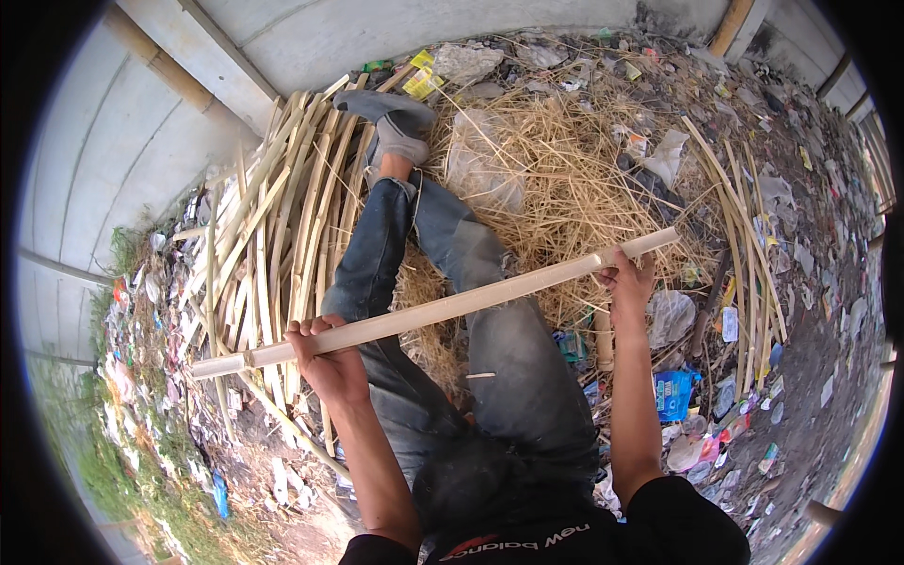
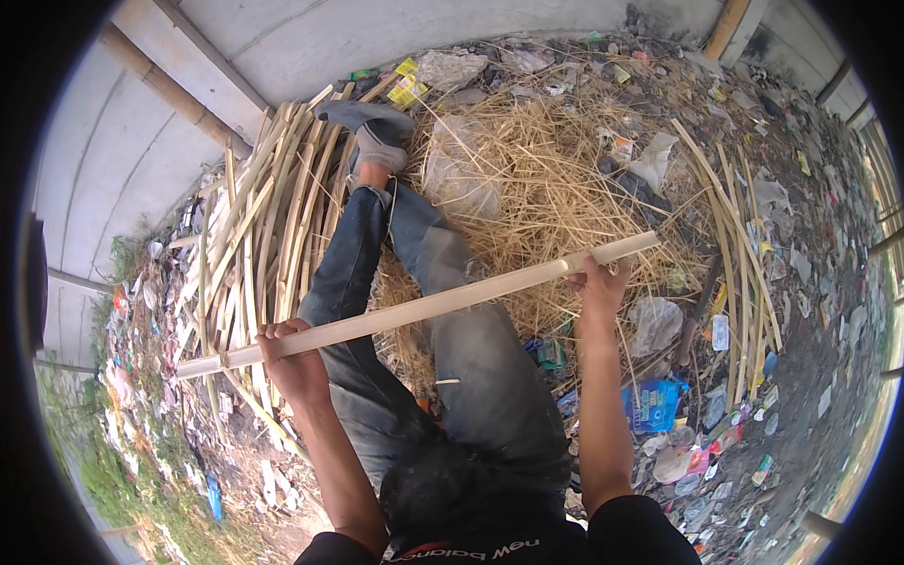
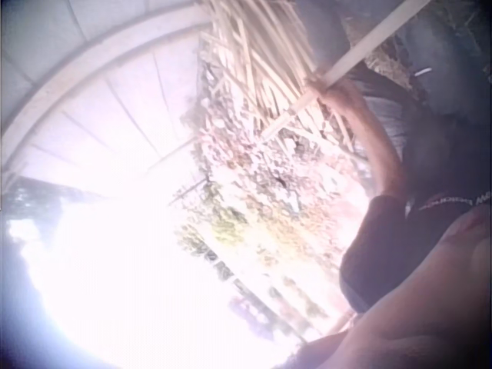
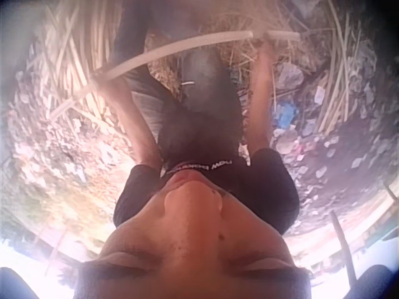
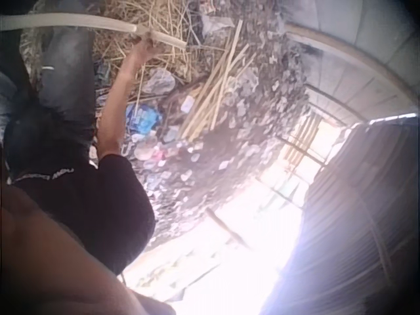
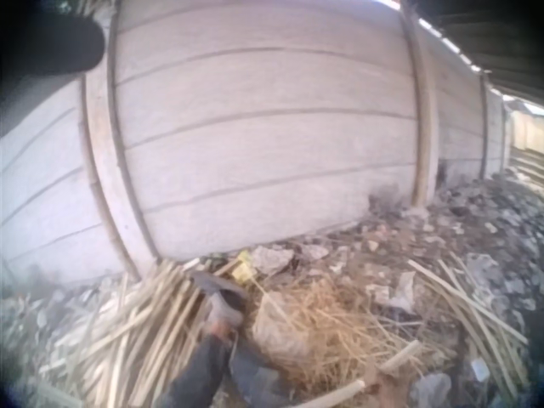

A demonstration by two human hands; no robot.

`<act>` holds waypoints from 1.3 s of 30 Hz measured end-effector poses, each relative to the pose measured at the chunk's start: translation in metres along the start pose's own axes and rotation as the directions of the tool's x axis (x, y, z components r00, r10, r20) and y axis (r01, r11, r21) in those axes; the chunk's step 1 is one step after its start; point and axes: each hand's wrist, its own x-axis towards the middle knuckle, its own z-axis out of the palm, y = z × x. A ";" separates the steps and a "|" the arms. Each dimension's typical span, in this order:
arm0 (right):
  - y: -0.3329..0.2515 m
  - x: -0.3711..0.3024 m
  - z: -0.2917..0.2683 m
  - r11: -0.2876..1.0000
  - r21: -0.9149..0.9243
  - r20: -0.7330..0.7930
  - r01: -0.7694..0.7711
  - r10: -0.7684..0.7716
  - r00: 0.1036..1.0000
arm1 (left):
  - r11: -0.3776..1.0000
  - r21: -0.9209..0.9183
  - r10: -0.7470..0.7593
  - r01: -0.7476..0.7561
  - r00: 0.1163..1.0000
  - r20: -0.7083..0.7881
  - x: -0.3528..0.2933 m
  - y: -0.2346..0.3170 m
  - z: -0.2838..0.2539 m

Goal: The person sits on the ground and uses a blue utility knife to shave thin strips from a long bamboo stick. They hold the stick with their left hand and scrape the surface with the knife in their right hand, creating a pile of bamboo shavings.

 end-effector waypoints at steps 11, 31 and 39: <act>0.003 -0.060 0.045 0.996 0.018 0.559 -0.084 0.060 0.827 | 0.996 -0.063 -0.080 0.068 0.973 -0.218 -0.027 -0.034 0.008; -0.027 0.010 0.004 0.999 0.033 0.294 -0.018 0.008 0.956 | 0.985 -0.112 -0.156 0.128 0.944 -0.289 -0.001 0.047 -0.045; -0.039 0.035 -0.011 0.999 0.032 0.249 0.002 -0.010 0.968 | 0.976 -0.198 -0.130 0.092 0.973 -0.189 0.000 0.073 -0.039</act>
